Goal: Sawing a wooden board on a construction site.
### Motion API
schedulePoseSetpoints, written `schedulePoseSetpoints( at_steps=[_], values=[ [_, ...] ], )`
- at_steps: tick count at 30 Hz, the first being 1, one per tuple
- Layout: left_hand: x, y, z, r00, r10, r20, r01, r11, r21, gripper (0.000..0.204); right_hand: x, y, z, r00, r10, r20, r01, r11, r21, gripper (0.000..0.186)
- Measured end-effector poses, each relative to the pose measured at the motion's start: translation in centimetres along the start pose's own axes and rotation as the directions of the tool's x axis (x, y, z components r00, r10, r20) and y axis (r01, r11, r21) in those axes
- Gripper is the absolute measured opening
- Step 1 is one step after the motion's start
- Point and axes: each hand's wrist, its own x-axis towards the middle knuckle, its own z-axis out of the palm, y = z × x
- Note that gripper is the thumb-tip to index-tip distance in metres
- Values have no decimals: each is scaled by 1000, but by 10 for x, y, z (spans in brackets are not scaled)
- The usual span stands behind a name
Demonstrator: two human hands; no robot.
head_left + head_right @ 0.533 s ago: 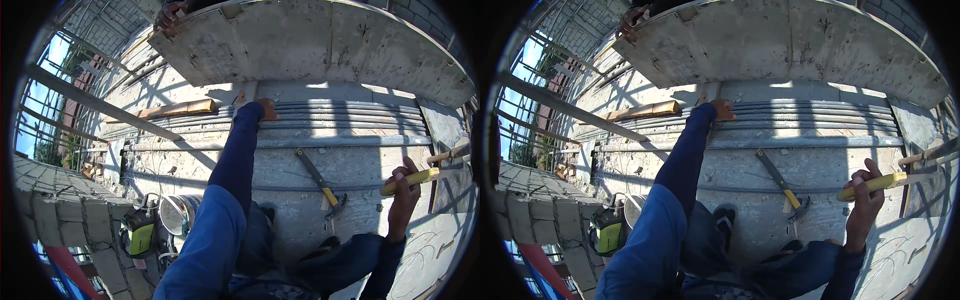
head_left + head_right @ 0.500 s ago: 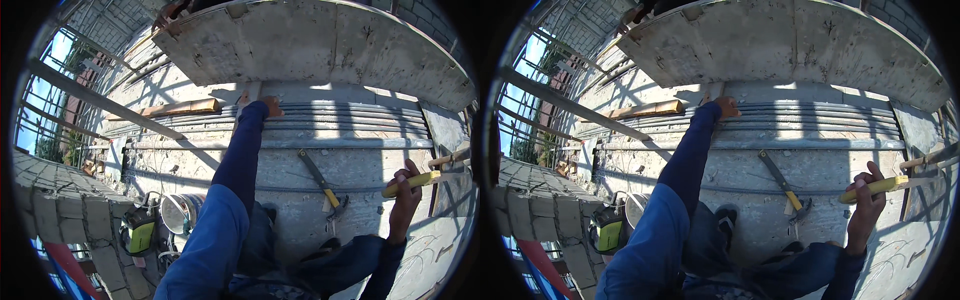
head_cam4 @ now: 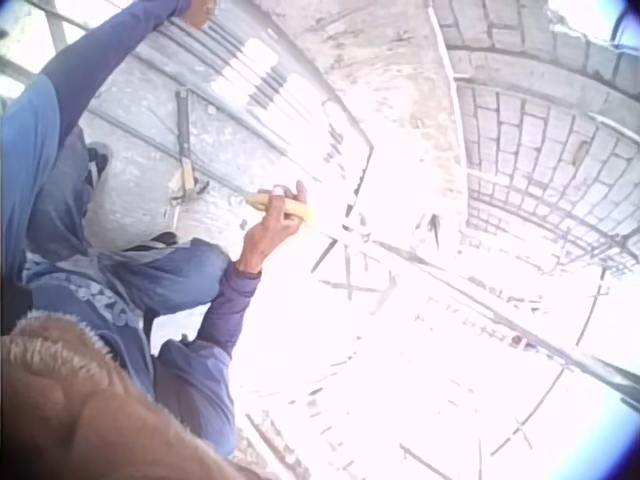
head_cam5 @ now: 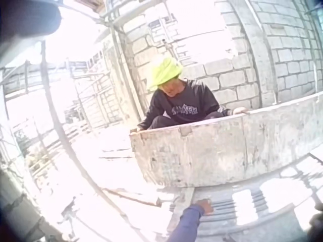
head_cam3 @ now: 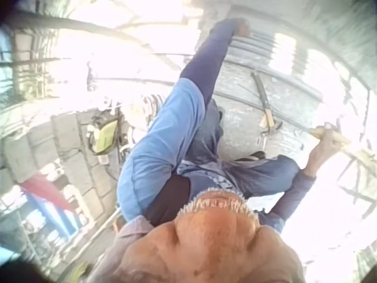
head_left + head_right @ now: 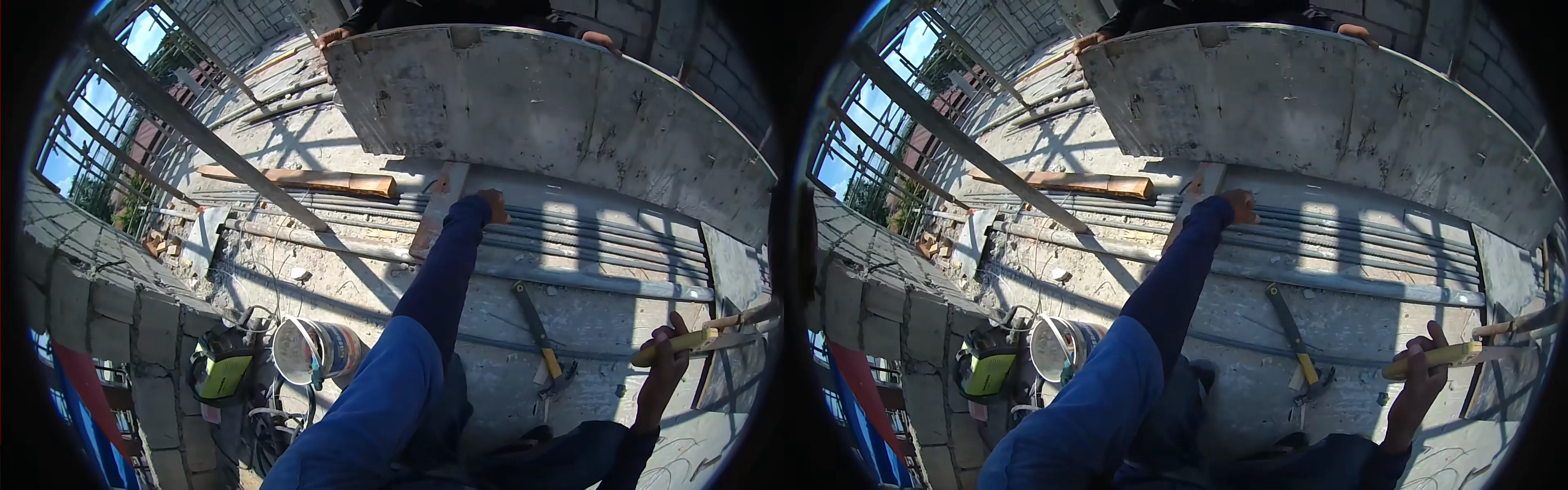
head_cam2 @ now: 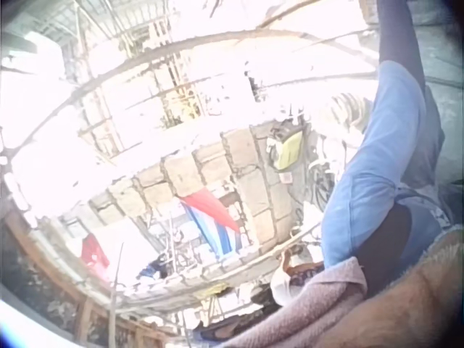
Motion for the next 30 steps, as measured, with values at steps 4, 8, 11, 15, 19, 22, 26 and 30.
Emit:
schedulePoseSetpoints(
  at_steps=[4, 8, 11, 15, 19, 22, 26, 30],
  values=[
    [1, -1, 7, 1000, -10, -8, 10, 999, -32, 48, 2, 3, 2, 1000, 3, 10, -3, 1000, 22, 48],
    [1, 10, 7, 999, 20, -36, -19, 999, 46, 42, 1, 4, 2, 1000, 18, 5, -18, 999, 30, 49],
    [-13, 27, 0, 980, -43, 195, 94, 961, -261, 36, 1, 6, 1, 1000, 24, 9, -24, 1000, 18, 52],
    [-17, 44, -20, 900, -67, 430, 293, 823, -486, 34, 2, 2, 6, 999, 30, 15, -30, 999, 21, 50],
    [-22, 60, -33, 927, -48, 372, 255, 808, -531, 37, 0, -2, 3, 1000, 17, 10, -16, 999, -31, 48],
    [-25, 62, -47, 899, -17, 438, 265, 818, -510, 39, 3, -6, 10, 1000, 6, 5, -6, 998, -67, 51],
    [-23, 70, -51, 935, -30, 352, 226, 817, -531, 39, 1, -12, 3, 1000, -5, 14, 7, 995, -103, 54],
    [-24, 51, -42, 942, -121, 312, 267, 835, -482, 38, 0, -10, 8, 998, 11, 60, -4, 992, -123, 55]
  ],
)
